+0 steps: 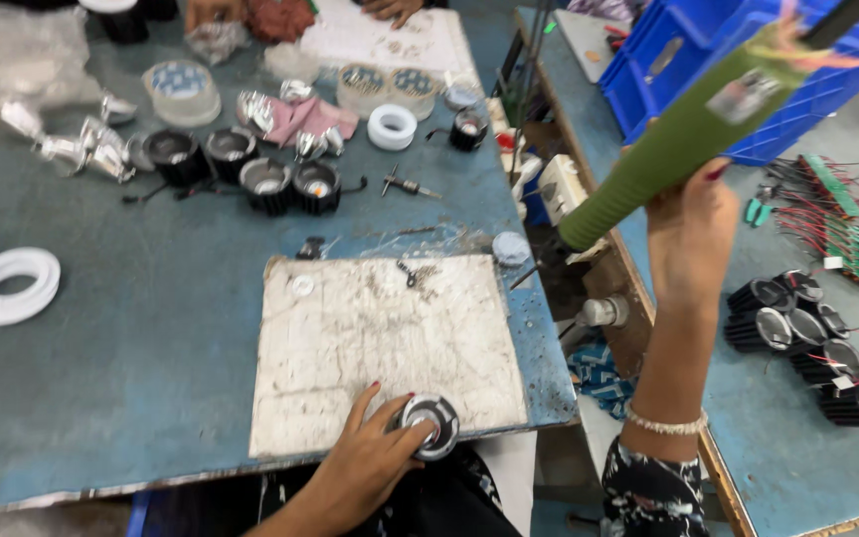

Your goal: The person assembles small light fixtures on a workbench. She places a white circular component into a black housing, then uses a green power drill to fasten screws into the fixture. She repeats this process with additional units, handling screws and components by hand.

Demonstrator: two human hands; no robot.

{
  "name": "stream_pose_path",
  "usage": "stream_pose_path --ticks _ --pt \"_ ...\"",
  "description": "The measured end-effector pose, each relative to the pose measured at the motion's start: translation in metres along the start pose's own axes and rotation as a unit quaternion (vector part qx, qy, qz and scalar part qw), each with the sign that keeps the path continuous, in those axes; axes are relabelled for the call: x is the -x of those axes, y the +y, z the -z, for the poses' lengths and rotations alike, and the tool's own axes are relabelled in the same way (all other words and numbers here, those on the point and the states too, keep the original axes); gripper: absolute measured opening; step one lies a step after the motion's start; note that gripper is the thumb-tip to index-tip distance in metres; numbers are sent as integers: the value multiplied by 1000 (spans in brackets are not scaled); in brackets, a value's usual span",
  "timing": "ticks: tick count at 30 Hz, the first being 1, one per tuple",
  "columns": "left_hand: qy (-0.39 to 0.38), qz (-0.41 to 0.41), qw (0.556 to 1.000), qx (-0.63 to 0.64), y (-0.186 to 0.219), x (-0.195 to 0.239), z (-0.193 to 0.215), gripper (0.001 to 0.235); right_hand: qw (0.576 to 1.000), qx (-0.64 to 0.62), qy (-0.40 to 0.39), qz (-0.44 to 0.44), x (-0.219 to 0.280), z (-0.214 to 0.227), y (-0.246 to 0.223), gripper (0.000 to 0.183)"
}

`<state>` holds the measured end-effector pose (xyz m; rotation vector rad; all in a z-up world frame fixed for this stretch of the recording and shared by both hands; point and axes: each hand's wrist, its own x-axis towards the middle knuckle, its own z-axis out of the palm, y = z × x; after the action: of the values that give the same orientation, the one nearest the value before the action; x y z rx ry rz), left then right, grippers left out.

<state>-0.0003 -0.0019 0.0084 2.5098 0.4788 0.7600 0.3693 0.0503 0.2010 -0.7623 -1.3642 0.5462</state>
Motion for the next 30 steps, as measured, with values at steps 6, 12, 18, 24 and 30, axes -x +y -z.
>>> stream_pose_path --ticks 6,12,18,24,30 --pt "2 8 1000 2 7 -3 11 48 968 -220 -110 -47 15 -23 10 86" --pt "-6 17 1000 15 7 -2 9 63 891 -400 -202 -77 78 -57 -11 95" --pt "5 11 1000 13 3 4 4 60 935 -305 -146 -105 139 -49 -27 95" --pt "30 -8 1000 6 3 4 4 57 952 -267 -107 -102 170 -45 -10 100" --pt "18 -4 1000 -21 5 1 5 54 959 -235 -107 -121 167 -38 -12 102"
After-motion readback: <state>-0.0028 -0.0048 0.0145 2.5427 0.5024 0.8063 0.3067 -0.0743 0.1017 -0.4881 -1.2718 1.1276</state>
